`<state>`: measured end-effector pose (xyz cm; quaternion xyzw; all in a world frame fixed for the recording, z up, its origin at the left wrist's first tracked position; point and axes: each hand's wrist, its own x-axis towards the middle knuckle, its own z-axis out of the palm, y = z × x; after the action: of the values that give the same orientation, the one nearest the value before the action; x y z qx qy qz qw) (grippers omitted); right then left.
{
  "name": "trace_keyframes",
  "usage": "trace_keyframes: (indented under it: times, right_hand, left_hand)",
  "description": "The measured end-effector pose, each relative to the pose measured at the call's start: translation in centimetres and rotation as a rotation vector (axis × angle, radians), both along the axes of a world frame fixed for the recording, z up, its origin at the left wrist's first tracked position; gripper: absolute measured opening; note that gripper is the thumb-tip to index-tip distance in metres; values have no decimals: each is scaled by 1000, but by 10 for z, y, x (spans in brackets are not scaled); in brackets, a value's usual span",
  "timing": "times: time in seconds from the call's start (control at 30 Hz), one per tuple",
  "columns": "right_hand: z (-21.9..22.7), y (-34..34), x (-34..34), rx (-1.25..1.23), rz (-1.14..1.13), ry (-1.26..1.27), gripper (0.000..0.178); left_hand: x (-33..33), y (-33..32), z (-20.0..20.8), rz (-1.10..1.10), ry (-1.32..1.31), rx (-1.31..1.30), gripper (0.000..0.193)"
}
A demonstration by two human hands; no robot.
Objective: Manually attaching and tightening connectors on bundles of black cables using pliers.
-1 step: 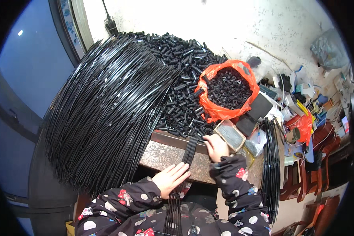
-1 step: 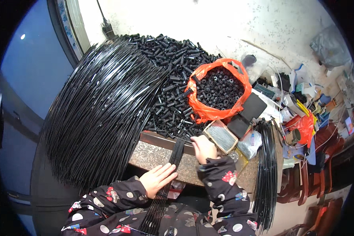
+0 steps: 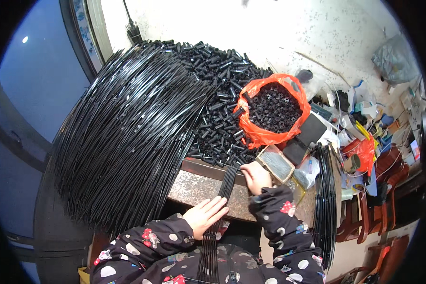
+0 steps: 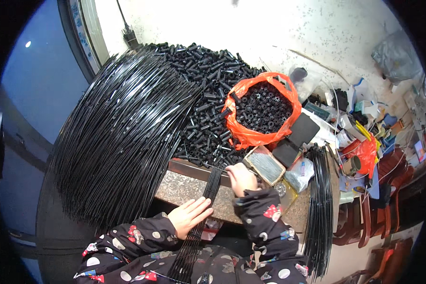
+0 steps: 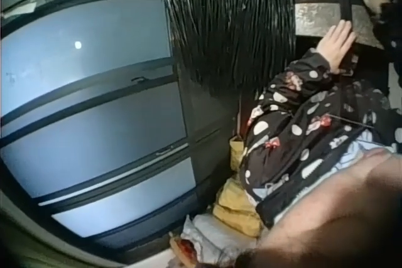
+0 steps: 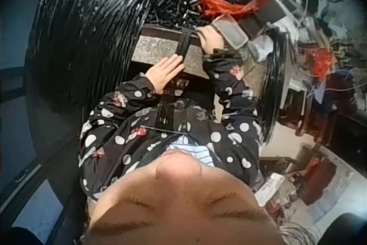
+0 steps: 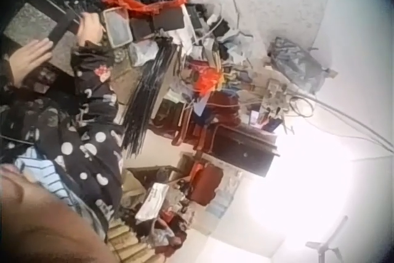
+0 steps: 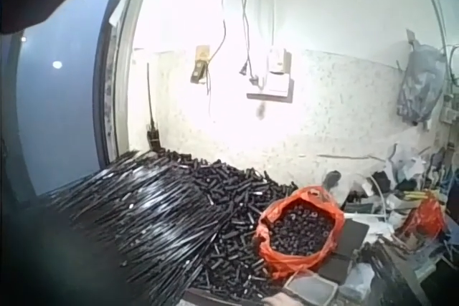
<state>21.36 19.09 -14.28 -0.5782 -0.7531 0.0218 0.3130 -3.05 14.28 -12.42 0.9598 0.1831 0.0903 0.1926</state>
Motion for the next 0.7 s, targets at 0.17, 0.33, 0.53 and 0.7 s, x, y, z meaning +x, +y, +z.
trace_keyframes:
  times: [0.17,0.33,0.53,0.7]
  right_hand:
    - [23,-4,0,74,20,10,15]
    - [27,-20,71,-37,-255,-330,11]
    - [3,-27,70,42,-238,-289,8]
    - [19,-20,46,100,-46,-69,10]
  left_hand:
    - [-10,-13,-2,-1,-37,1,90]
    - [-20,-20,-4,2,-41,20,94]
    - [-27,-40,-6,16,153,130,93]
    - [-12,-34,-12,30,42,45,89]
